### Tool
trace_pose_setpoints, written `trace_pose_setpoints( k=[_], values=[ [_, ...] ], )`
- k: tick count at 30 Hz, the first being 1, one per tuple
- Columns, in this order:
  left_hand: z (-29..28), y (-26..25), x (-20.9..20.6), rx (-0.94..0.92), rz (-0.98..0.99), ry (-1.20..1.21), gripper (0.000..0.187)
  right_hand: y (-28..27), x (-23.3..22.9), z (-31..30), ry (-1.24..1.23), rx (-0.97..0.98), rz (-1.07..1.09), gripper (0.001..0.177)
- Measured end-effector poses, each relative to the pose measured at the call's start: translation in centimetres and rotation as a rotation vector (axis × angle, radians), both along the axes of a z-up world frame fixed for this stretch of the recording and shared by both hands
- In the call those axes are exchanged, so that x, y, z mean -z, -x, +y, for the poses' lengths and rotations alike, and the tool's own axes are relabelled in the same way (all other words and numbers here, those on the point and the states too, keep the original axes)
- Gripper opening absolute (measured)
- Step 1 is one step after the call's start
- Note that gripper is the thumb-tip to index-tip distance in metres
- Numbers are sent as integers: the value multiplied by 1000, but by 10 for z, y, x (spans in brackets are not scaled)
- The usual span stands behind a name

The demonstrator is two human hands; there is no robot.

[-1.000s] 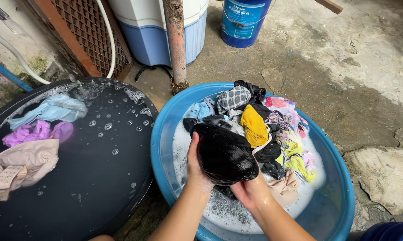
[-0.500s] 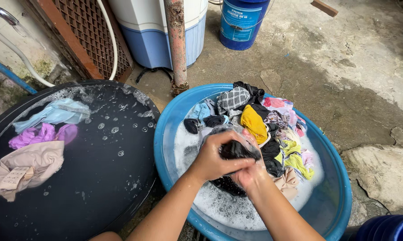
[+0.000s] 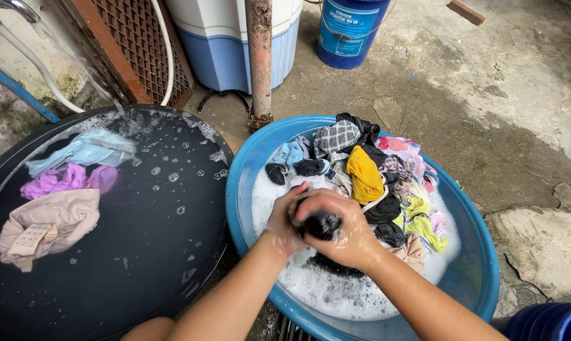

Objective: The person turns on a water faucet to fill a basin, scrubs and washes clothes by hand in a soapy tub of water, and transfers the washed garments into the basin of water.

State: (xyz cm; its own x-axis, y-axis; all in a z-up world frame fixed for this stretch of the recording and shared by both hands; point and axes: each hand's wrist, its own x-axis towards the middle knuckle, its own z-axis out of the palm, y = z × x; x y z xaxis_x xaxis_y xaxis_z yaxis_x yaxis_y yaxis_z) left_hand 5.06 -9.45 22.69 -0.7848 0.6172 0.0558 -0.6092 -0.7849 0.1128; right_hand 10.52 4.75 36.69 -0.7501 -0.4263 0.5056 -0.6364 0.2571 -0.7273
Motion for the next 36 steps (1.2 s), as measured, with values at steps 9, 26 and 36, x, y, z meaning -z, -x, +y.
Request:
trace_pose_setpoints(
  k=[9,26,36],
  values=[
    [21,77,-58,387,828,1270,43,-19,-23,-34,-575,-275,412,38],
    [-232,35,-128,-46,699,2526,47,43,87,-69,-457,41,-418,29],
    [-78,7,-41,-164,944,2122,18,36,234,84,-880,278,-429,26]
  ],
)
